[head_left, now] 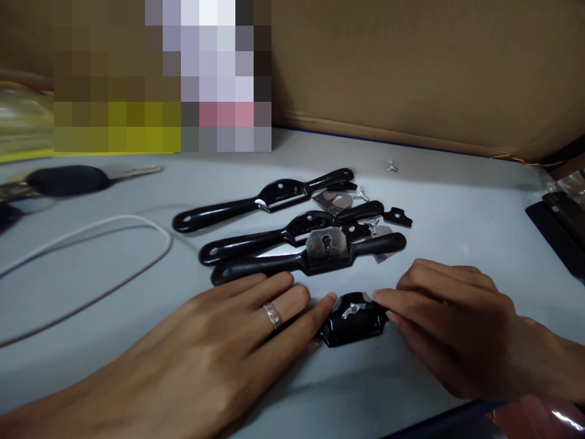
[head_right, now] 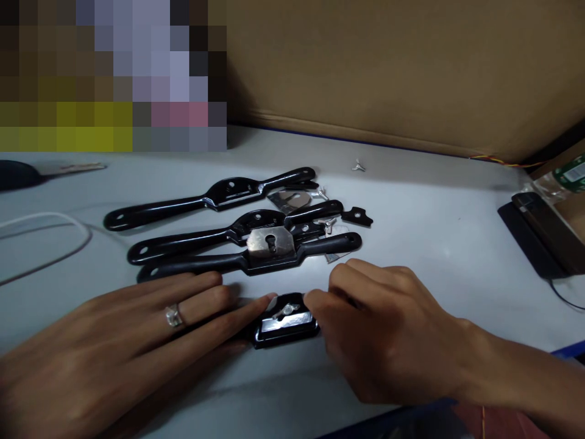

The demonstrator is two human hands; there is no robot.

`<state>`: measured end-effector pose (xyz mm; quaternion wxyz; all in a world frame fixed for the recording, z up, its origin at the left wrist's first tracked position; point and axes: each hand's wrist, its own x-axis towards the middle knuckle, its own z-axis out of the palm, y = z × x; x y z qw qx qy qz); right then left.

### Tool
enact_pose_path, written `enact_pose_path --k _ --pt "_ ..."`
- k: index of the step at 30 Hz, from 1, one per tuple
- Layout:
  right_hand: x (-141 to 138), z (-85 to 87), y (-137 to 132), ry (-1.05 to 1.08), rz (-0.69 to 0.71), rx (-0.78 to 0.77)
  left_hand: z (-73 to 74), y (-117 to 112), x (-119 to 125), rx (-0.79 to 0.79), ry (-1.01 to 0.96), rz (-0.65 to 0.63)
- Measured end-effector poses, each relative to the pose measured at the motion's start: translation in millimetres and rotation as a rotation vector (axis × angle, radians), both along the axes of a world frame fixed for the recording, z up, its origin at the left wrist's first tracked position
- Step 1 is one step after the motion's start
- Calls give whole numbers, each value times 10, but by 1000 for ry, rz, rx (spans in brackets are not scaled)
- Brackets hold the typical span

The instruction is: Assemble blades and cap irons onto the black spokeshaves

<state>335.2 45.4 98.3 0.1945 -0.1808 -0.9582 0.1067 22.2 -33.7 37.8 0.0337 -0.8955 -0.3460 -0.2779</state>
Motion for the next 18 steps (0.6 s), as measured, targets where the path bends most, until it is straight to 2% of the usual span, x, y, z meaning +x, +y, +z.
enact_pose_path --k 7,15,18 --pt "-56 -114 11 30 -4 31 115 56 27 25 26 -18" --pt "-57 -116 14 34 -19 6 113 59 36 30 63 -1" --pt "-47 -125 13 17 -32 21 63 4 -1 19 38 1"
